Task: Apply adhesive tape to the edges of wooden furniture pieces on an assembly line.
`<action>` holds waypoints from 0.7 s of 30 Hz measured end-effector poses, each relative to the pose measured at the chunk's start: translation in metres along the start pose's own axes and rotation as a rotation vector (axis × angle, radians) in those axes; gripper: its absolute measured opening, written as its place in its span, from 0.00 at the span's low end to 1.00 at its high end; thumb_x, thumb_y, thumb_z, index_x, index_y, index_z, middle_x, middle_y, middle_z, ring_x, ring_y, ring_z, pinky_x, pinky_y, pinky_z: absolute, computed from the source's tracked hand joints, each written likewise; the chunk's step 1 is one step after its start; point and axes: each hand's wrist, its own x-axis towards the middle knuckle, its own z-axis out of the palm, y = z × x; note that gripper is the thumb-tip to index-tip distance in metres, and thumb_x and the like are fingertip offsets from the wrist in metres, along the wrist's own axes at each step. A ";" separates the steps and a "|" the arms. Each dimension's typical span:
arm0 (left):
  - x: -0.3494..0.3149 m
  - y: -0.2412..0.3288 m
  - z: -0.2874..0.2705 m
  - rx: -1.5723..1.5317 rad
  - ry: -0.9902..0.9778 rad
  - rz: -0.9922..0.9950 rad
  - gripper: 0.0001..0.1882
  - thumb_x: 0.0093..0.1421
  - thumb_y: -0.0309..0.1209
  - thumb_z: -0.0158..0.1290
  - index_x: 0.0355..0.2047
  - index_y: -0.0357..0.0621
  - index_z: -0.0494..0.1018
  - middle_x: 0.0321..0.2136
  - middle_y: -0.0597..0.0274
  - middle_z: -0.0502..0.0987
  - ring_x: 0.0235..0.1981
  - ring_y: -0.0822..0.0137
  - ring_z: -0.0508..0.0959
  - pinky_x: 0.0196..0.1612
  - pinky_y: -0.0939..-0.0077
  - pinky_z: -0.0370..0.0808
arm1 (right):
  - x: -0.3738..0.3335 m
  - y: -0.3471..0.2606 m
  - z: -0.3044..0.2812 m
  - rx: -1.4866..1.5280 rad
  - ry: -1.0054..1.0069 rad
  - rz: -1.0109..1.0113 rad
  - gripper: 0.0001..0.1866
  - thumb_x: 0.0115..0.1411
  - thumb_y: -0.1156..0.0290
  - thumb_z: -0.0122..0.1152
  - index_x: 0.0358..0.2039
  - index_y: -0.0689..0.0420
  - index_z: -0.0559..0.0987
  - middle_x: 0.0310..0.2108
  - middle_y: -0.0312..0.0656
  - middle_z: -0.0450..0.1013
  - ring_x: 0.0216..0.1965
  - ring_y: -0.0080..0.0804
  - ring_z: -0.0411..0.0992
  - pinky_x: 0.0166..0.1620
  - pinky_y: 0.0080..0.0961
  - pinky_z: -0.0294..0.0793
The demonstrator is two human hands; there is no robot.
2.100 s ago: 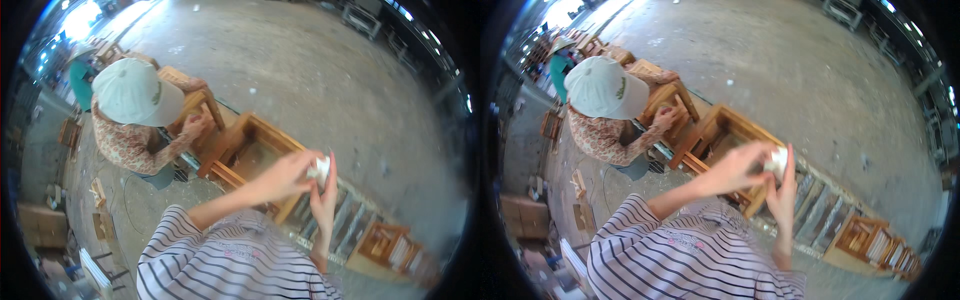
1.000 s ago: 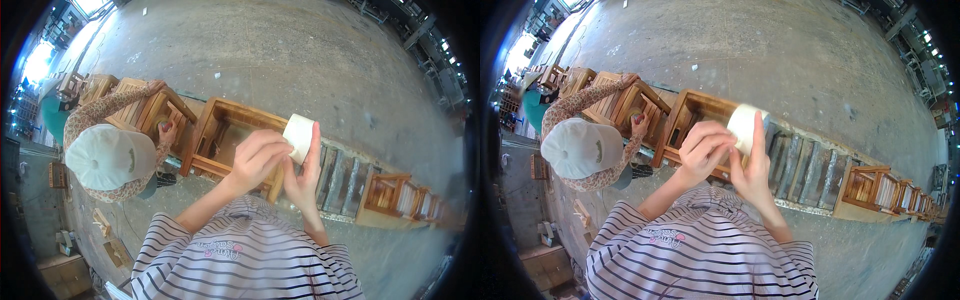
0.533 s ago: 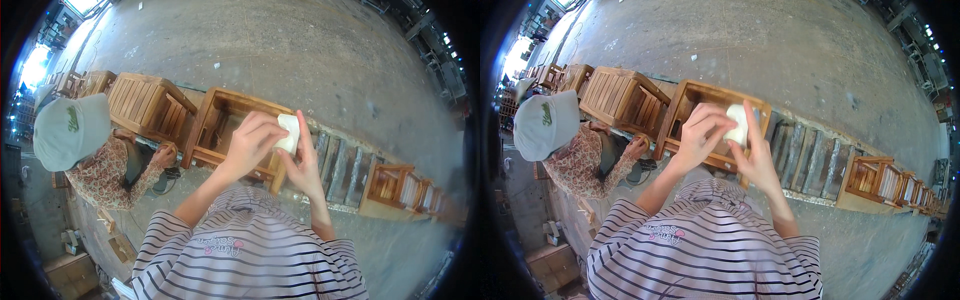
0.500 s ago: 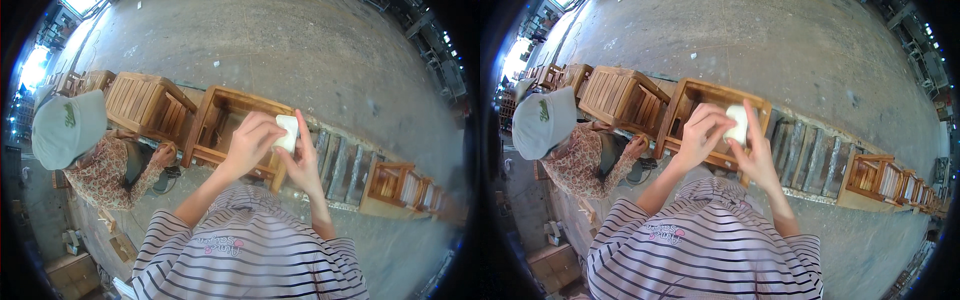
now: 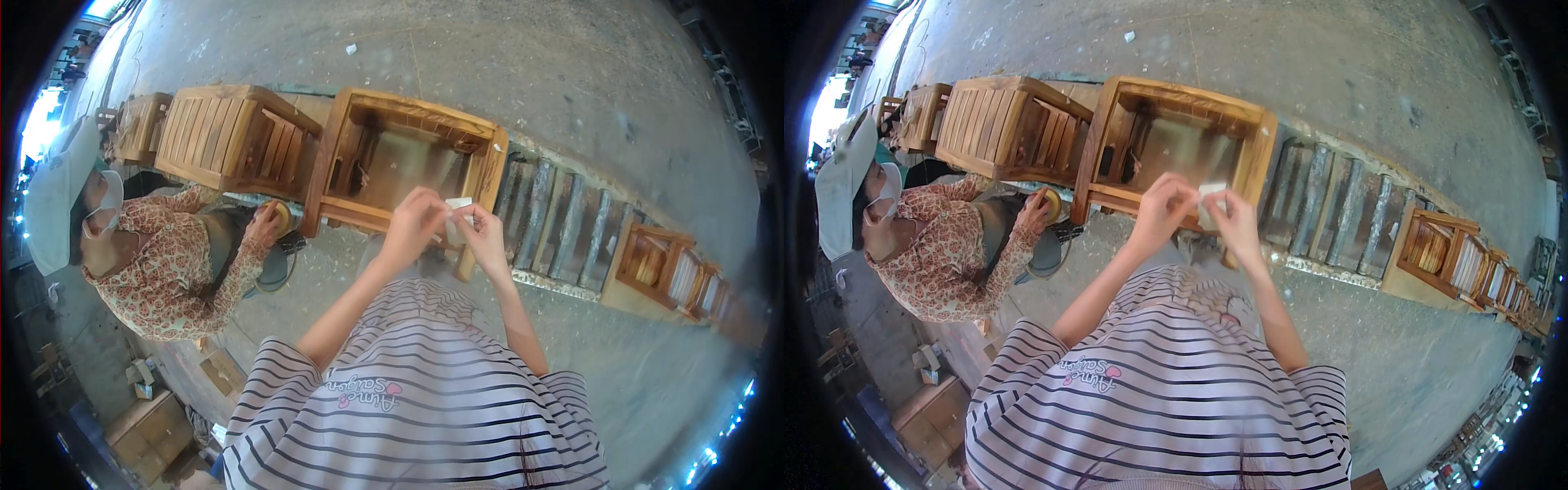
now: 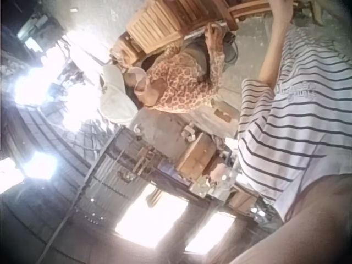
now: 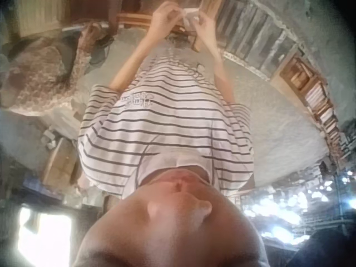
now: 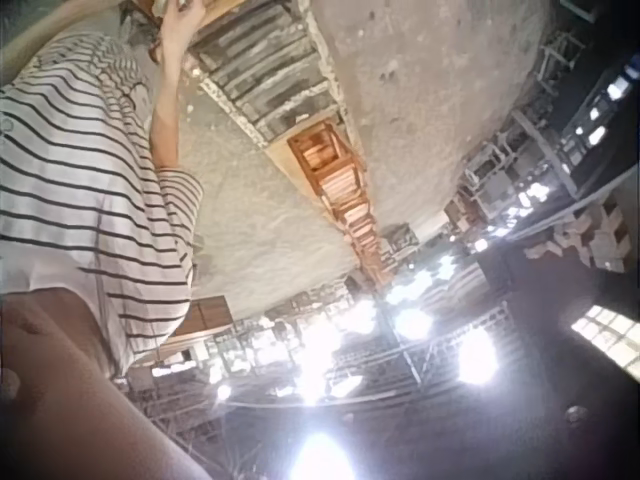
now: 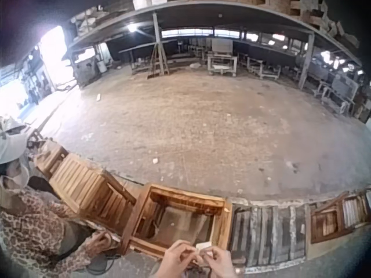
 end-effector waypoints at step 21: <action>0.024 -0.186 -0.146 -0.014 0.747 -0.521 0.04 0.61 0.25 0.56 0.31 0.36 0.77 0.29 0.63 0.80 0.34 0.73 0.76 0.43 0.75 0.71 | -0.033 0.035 0.156 -0.437 0.281 0.047 0.09 0.63 0.68 0.57 0.32 0.61 0.77 0.25 0.48 0.77 0.26 0.37 0.77 0.29 0.33 0.72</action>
